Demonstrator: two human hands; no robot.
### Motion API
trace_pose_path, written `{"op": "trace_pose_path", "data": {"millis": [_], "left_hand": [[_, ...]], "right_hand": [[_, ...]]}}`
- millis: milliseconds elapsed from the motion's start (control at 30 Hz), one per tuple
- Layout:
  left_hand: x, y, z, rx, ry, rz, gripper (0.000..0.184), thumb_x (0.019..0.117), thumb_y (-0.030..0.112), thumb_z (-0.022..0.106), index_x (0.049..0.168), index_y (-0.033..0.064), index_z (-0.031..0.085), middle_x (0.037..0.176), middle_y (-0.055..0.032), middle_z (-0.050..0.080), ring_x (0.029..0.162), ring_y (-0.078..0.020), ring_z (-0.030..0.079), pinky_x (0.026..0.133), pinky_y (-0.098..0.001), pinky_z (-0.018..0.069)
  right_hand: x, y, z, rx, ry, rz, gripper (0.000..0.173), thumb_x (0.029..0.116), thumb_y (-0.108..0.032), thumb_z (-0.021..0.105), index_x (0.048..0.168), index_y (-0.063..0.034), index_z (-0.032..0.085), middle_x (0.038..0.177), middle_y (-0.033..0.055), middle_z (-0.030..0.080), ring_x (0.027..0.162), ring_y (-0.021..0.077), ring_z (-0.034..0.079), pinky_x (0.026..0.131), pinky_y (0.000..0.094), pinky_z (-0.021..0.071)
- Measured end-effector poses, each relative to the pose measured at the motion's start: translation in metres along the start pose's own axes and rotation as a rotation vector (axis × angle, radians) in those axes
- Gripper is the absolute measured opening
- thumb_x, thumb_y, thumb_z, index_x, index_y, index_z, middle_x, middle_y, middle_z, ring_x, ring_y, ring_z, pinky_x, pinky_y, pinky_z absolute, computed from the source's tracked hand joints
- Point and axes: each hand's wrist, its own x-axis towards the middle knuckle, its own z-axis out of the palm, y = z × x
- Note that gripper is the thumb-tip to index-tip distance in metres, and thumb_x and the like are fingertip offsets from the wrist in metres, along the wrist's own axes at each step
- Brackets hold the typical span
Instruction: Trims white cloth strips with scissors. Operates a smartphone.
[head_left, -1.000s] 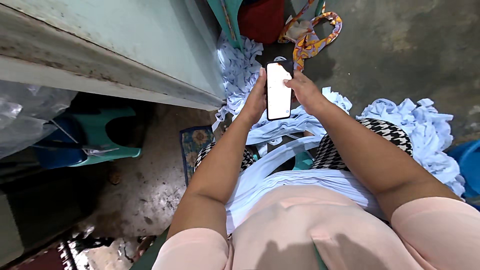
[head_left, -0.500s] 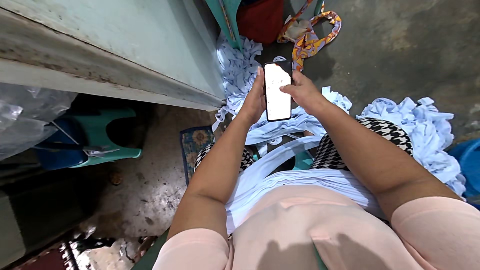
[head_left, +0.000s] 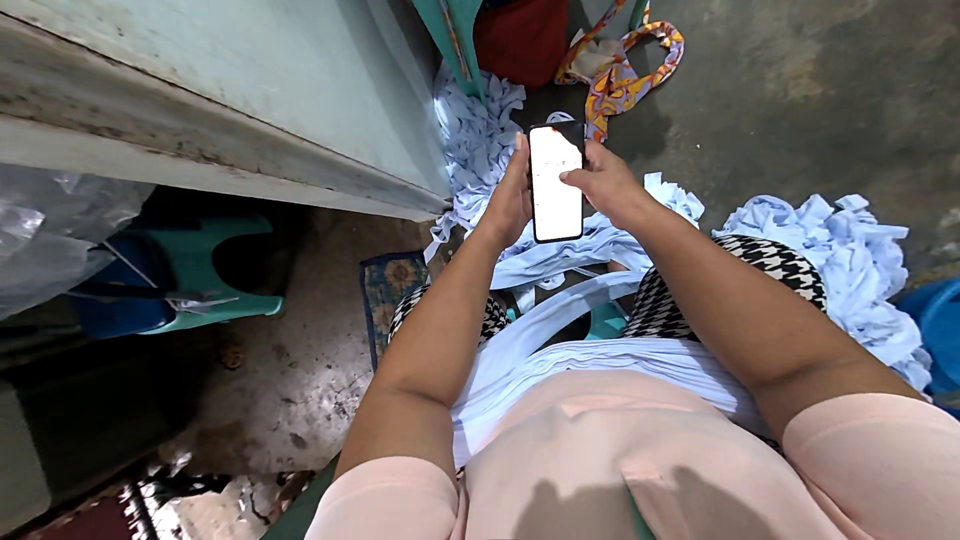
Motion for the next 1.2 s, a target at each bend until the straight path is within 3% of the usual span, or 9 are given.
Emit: {"op": "trace_pose_path", "data": {"millis": [467, 567, 733, 833, 1200], "left_hand": [[0.002, -0.003, -0.003, -0.022, -0.023, 0.014, 0.083, 0.1031, 0.063, 0.0, 0.149, 0.0082, 0.042, 0.13, -0.0114, 0.065, 0.114, -0.0204, 0.066, 0.098, -0.0425, 0.0554], [0.002, -0.004, -0.004, -0.012, 0.003, 0.037, 0.084, 0.1032, 0.064, 0.001, 0.148, 0.0066, 0.044, 0.13, -0.0117, 0.065, 0.114, -0.0207, 0.066, 0.097, -0.0429, 0.0556], [0.004, 0.007, -0.009, -0.055, 0.145, 0.11, 0.083, 0.1038, 0.063, 0.001, 0.151, 0.0057, 0.039, 0.138, -0.0125, 0.06, 0.122, -0.0217, 0.062, 0.103, -0.0444, 0.0521], [0.006, 0.01, -0.017, -0.141, 0.207, 0.129, 0.084, 0.1029, 0.066, 0.003, 0.154, 0.0074, 0.036, 0.141, -0.0124, 0.057, 0.124, -0.0232, 0.061, 0.104, -0.046, 0.0516], [0.005, 0.01, -0.014, -0.172, 0.181, 0.126, 0.086, 0.1025, 0.066, 0.0, 0.152, 0.0061, 0.037, 0.139, -0.0138, 0.059, 0.124, -0.0243, 0.061, 0.105, -0.0465, 0.0513]], "right_hand": [[0.0, 0.002, 0.0, 0.032, -0.009, -0.004, 0.038, 0.0982, -0.013, 0.061, 0.133, -0.0028, 0.052, 0.116, 0.0155, 0.068, 0.1, 0.0215, 0.07, 0.088, 0.0428, 0.0589], [-0.002, -0.002, 0.001, 0.043, -0.016, 0.002, 0.038, 0.0998, -0.014, 0.06, 0.135, -0.0034, 0.051, 0.115, 0.0155, 0.068, 0.096, 0.0214, 0.071, 0.083, 0.0412, 0.0598], [-0.007, -0.005, 0.003, 0.001, -0.192, 0.051, 0.044, 0.102, -0.014, 0.059, 0.142, -0.0066, 0.043, 0.119, 0.0159, 0.067, 0.096, 0.0248, 0.071, 0.08, 0.0435, 0.0603], [-0.006, 0.0, 0.009, -0.049, -0.246, 0.046, 0.045, 0.1005, -0.01, 0.06, 0.142, -0.0049, 0.042, 0.115, 0.0168, 0.068, 0.086, 0.0244, 0.071, 0.073, 0.041, 0.0599], [-0.002, 0.009, 0.011, -0.111, -0.183, -0.003, 0.044, 0.0975, -0.013, 0.068, 0.135, -0.0022, 0.047, 0.111, 0.0175, 0.069, 0.083, 0.0256, 0.073, 0.074, 0.043, 0.0626]]}}
